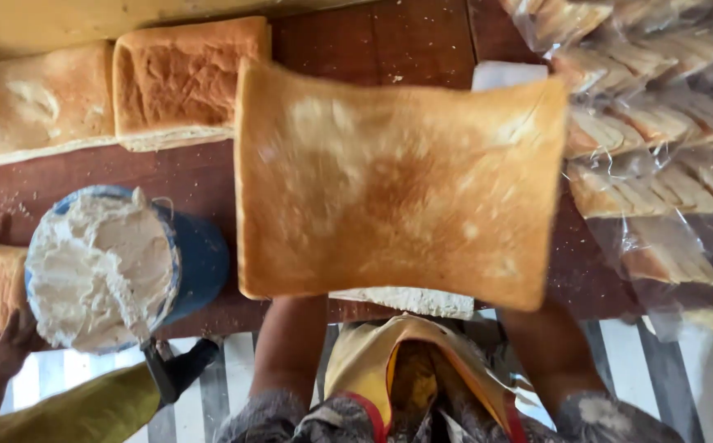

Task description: Spreading a white cream or butter layer onto a large flat loaf of bread using a spatula.

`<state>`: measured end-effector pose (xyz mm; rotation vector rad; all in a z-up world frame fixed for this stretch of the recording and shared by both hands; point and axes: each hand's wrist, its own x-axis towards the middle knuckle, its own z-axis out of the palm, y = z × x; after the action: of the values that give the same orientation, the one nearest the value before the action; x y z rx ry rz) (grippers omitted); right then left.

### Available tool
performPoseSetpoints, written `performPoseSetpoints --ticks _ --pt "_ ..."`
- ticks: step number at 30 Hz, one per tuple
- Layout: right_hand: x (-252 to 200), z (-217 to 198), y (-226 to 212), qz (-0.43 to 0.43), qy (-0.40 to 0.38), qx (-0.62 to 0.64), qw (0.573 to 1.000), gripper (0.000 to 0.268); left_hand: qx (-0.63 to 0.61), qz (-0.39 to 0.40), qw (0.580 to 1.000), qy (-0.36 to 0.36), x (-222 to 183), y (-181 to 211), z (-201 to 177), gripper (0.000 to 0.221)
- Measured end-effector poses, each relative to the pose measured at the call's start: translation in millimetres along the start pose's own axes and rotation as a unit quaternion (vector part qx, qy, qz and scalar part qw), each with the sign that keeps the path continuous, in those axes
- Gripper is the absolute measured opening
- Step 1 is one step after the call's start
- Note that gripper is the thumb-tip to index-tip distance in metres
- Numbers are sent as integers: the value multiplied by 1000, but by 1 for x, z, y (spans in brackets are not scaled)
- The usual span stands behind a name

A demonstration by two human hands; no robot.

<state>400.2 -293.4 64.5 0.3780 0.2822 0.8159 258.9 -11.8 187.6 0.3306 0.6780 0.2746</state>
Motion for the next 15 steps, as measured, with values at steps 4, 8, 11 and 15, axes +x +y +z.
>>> performPoseSetpoints --ticks 4,8,11,15 --pt "-22 -25 -19 -20 26 -31 999 71 18 -24 1000 7 6 9 -37 54" --pt "-25 -46 -30 -29 45 -58 997 73 41 -35 998 8 10 25 -52 54" --pt "-46 -63 -36 -44 66 -78 994 74 58 -56 997 12 7 27 -62 53" --pt "-64 -74 -49 -62 79 -115 988 76 78 -77 994 -4 14 29 -66 52"
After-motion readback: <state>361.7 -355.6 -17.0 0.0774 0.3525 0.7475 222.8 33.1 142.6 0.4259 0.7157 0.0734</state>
